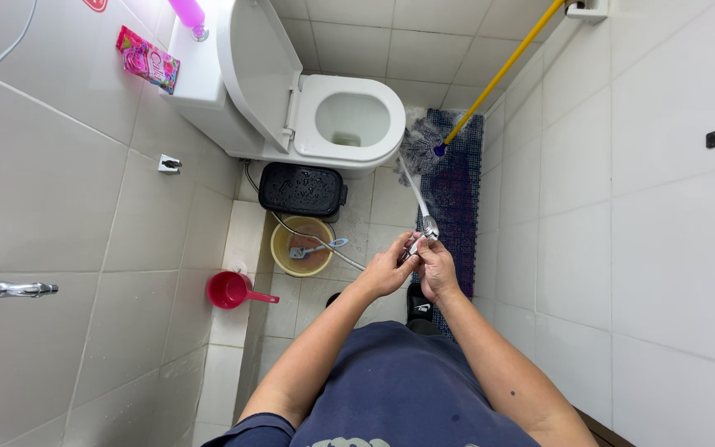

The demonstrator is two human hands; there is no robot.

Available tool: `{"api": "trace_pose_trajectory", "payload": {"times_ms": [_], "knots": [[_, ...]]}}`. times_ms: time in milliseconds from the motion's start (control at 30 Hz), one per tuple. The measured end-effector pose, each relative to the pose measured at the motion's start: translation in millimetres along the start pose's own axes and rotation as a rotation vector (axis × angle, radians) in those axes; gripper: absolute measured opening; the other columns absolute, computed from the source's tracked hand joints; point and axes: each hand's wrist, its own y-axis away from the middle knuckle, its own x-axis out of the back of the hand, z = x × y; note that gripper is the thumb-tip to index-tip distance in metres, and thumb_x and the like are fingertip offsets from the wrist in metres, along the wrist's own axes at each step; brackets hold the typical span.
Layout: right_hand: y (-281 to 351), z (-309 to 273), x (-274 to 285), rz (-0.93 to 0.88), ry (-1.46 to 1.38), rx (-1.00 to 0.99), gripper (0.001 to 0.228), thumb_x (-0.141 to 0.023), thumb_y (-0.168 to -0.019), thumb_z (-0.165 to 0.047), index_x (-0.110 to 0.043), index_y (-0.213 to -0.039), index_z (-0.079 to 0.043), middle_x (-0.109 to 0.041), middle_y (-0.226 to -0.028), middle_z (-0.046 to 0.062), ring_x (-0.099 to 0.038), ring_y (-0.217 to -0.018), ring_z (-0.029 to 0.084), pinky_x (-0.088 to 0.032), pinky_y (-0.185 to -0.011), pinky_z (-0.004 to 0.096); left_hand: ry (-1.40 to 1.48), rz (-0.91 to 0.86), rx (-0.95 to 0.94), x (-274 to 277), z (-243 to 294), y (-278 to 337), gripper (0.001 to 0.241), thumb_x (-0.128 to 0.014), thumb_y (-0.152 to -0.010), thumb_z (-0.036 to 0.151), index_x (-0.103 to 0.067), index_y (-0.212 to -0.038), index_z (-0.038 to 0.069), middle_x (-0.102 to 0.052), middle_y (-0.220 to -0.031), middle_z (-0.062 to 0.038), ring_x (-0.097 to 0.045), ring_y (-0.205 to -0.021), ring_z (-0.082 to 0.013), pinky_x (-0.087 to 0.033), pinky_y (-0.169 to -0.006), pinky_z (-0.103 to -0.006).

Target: Washing a mop head using a bidet sprayer in a bathroom.

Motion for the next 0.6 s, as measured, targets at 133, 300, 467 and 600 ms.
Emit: {"api": "trace_pose_trajectory", "payload": {"times_ms": [133, 300, 467, 600], "knots": [[7, -14, -6, 0.024, -0.011, -0.011, 0.026, -0.066, -0.098, -0.026, -0.062, -0.117, -0.008, -0.071, -0.105, 0.009, -0.070, -0.092, 0.023, -0.059, -0.080, 0.037, -0.018, -0.006, 0.104, 0, 8, 3, 0.064, -0.059, -0.098, 0.045, -0.038, -0.155, 0.022, -0.074, -0.113, -0.019, -0.073, -0.105, -0.0364, -0.056, -0.092, -0.0467], [4, -21, -1, -0.006, -0.002, 0.011, 0.027, -0.066, -0.099, -0.025, -0.061, -0.119, -0.007, -0.071, -0.107, 0.012, -0.070, -0.093, 0.023, -0.058, -0.080, 0.037, -0.045, 0.010, 0.086, -6, 12, 1, 0.055, -0.056, -0.099, 0.044, -0.049, -0.147, 0.021, -0.074, -0.113, -0.016, -0.073, -0.101, -0.0365, -0.057, -0.087, -0.0488], [-1, -25, 4, -0.003, -0.032, -0.002, 0.029, -0.064, -0.099, -0.023, -0.061, -0.122, -0.006, -0.071, -0.109, 0.012, -0.070, -0.094, 0.024, -0.058, -0.080, 0.037, -0.117, -0.005, 0.159, -4, 26, -4, 0.052, -0.055, -0.101, 0.046, -0.052, -0.146, 0.020, -0.075, -0.109, -0.017, -0.072, -0.100, -0.0386, -0.055, -0.087, -0.0501], [-5, -32, 6, 0.025, -0.012, -0.004, 0.028, -0.062, -0.101, -0.023, -0.061, -0.124, -0.007, -0.070, -0.110, 0.012, -0.070, -0.095, 0.022, -0.058, -0.081, 0.035, -0.093, 0.017, 0.124, -10, 22, -17, 0.050, -0.057, -0.098, 0.044, -0.053, -0.142, 0.020, -0.075, -0.110, -0.016, -0.072, -0.099, -0.0388, -0.055, -0.085, -0.0507]]}}
